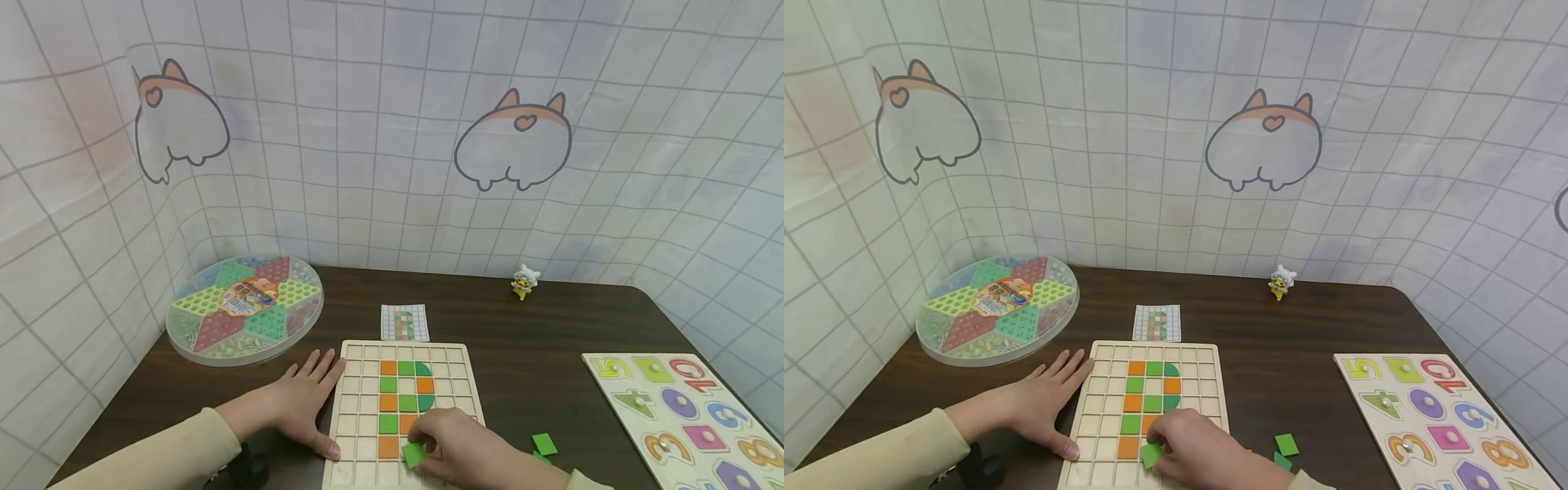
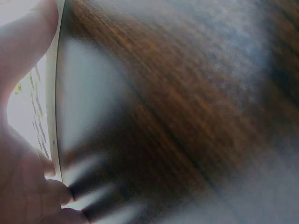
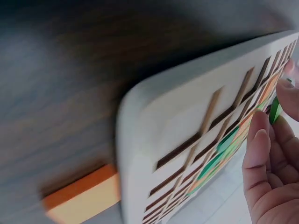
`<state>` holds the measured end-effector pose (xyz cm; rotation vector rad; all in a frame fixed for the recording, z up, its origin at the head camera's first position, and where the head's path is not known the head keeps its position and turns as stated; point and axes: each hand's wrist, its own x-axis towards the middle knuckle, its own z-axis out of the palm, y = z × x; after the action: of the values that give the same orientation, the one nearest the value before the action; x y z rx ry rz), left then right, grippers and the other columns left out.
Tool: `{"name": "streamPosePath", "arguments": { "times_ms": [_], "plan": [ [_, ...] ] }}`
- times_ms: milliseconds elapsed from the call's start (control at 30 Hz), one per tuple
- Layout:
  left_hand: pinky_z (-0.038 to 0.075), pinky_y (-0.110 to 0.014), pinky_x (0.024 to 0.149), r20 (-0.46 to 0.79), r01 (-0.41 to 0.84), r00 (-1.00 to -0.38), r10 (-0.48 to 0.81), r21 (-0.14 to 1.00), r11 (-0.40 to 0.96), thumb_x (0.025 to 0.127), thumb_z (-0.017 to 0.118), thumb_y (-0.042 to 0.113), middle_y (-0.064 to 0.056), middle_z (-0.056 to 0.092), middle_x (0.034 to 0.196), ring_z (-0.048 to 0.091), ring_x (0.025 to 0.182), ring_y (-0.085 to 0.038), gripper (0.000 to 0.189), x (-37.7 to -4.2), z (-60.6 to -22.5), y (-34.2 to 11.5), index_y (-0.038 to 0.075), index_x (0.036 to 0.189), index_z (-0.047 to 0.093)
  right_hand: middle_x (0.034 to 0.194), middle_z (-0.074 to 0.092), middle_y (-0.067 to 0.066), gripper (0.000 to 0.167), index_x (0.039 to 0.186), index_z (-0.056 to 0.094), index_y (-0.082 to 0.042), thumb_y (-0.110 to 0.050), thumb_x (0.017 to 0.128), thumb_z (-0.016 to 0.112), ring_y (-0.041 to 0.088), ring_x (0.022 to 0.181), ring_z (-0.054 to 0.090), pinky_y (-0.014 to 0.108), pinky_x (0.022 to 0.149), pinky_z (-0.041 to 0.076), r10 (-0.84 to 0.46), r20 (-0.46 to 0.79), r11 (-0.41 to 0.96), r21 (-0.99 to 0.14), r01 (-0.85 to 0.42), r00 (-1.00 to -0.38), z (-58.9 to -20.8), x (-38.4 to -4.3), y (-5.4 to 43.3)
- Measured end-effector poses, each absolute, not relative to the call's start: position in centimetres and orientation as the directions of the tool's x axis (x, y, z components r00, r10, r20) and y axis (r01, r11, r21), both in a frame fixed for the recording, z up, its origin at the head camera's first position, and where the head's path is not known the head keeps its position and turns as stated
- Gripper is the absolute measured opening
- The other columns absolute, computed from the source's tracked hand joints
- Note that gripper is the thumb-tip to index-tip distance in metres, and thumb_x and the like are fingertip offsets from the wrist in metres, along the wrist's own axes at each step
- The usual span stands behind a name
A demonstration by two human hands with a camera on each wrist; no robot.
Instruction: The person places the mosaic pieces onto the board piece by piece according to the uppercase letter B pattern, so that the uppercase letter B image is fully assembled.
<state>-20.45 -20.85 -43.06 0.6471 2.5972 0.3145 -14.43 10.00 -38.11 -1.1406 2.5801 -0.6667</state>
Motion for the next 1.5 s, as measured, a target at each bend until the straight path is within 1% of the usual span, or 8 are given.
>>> {"name": "streamPosePath", "arguments": {
  "times_ms": [167,233,367,500,767,1100,1333,1500],
  "plan": [
    [0.015,-0.071,0.120,-0.365,0.392,-0.791,0.491,0.315,0.865,0.059,0.065,0.096,-0.017,0.000,0.173,0.000,0.159,-0.043,0.147,-20.4,-42.8,-20.7,0.015,0.166,0.006,0.088,0.061,-0.012,0.013,0.096,0.074,-0.012,-0.006,0.086,0.079,-0.004,0.076,0.047,0.015,0.071,0.047,-0.752,-0.094,0.607,-0.482,-0.632,-0.652,-38.3,-14.0,8.6],
    [0.016,-0.071,0.119,-0.366,0.393,-0.790,0.493,0.314,0.864,0.061,0.065,0.095,-0.018,0.000,0.173,0.001,0.159,-0.043,0.146,-20.3,-42.8,-20.7,0.014,0.166,0.006,0.089,0.060,-0.013,0.014,0.096,0.074,-0.013,-0.006,0.085,0.080,-0.005,0.076,0.047,0.015,0.071,0.047,-0.738,-0.128,0.630,-0.482,-0.609,-0.662,-38.4,-13.8,8.1],
    [0.016,-0.072,0.119,-0.364,0.399,-0.788,0.497,0.314,0.862,0.062,0.064,0.095,-0.018,0.000,0.173,0.002,0.159,-0.044,0.145,-20.3,-42.8,-20.7,0.014,0.166,0.004,0.084,0.058,-0.012,0.013,0.091,0.075,-0.013,-0.007,0.082,0.082,-0.005,0.074,0.044,0.015,0.068,0.046,-0.732,-0.116,0.636,-0.470,-0.612,-0.671,-38.7,-13.3,7.4],
    [0.015,-0.071,0.120,-0.361,0.395,-0.792,0.493,0.314,0.864,0.059,0.064,0.097,-0.017,0.000,0.173,0.000,0.159,-0.042,0.147,-20.4,-43.1,-20.8,0.015,0.167,0.006,0.080,0.059,-0.011,0.011,0.089,0.077,-0.012,-0.012,0.082,0.084,-0.005,0.072,0.043,0.015,0.066,0.044,-0.732,-0.105,0.641,-0.442,-0.628,-0.673,-39.0,-13.2,7.0],
    [0.015,-0.070,0.120,-0.356,0.397,-0.793,0.495,0.315,0.862,0.057,0.064,0.098,-0.017,0.001,0.173,0.001,0.159,-0.043,0.148,-20.4,-43.1,-20.9,0.014,0.166,0.008,0.079,0.061,-0.010,0.013,0.088,0.077,-0.011,-0.016,0.081,0.087,-0.005,0.070,0.044,0.015,0.064,0.044,-0.729,-0.098,0.645,-0.429,-0.632,-0.677,-39.4,-13.2,6.7],
    [0.016,-0.070,0.120,-0.353,0.390,-0.799,0.487,0.313,0.866,0.057,0.064,0.098,-0.017,0.002,0.173,0.000,0.159,-0.042,0.148,-20.5,-43.2,-20.8,0.015,0.166,0.008,0.076,0.057,-0.012,0.018,0.080,0.074,-0.014,-0.016,0.075,0.090,-0.005,0.070,0.044,0.011,0.063,0.041,-0.748,-0.027,0.628,-0.350,-0.695,-0.663,-39.5,-13.0,6.5],
    [0.016,-0.070,0.120,-0.356,0.391,-0.798,0.487,0.310,0.867,0.057,0.063,0.098,-0.016,0.002,0.173,0.001,0.159,-0.042,0.148,-20.5,-43.2,-20.8,0.016,0.167,0.008,0.077,0.060,-0.010,0.013,0.087,0.077,-0.011,-0.018,0.081,0.087,-0.005,0.069,0.043,0.013,0.063,0.043,-0.737,-0.088,0.640,-0.411,-0.649,-0.671,-39.5,-13.0,6.5],
    [0.015,-0.071,0.120,-0.359,0.388,-0.796,0.488,0.315,0.866,0.058,0.063,0.098,-0.016,0.001,0.173,0.000,0.159,-0.042,0.147,-20.4,-43.1,-20.9,0.016,0.167,0.007,0.078,0.062,-0.010,0.012,0.089,0.078,-0.010,-0.017,0.083,0.086,-0.006,0.069,0.044,0.013,0.064,0.044,-0.740,-0.099,0.641,-0.404,-0.653,-0.665,-39.5,-13.0,6.5]
  ]
}}
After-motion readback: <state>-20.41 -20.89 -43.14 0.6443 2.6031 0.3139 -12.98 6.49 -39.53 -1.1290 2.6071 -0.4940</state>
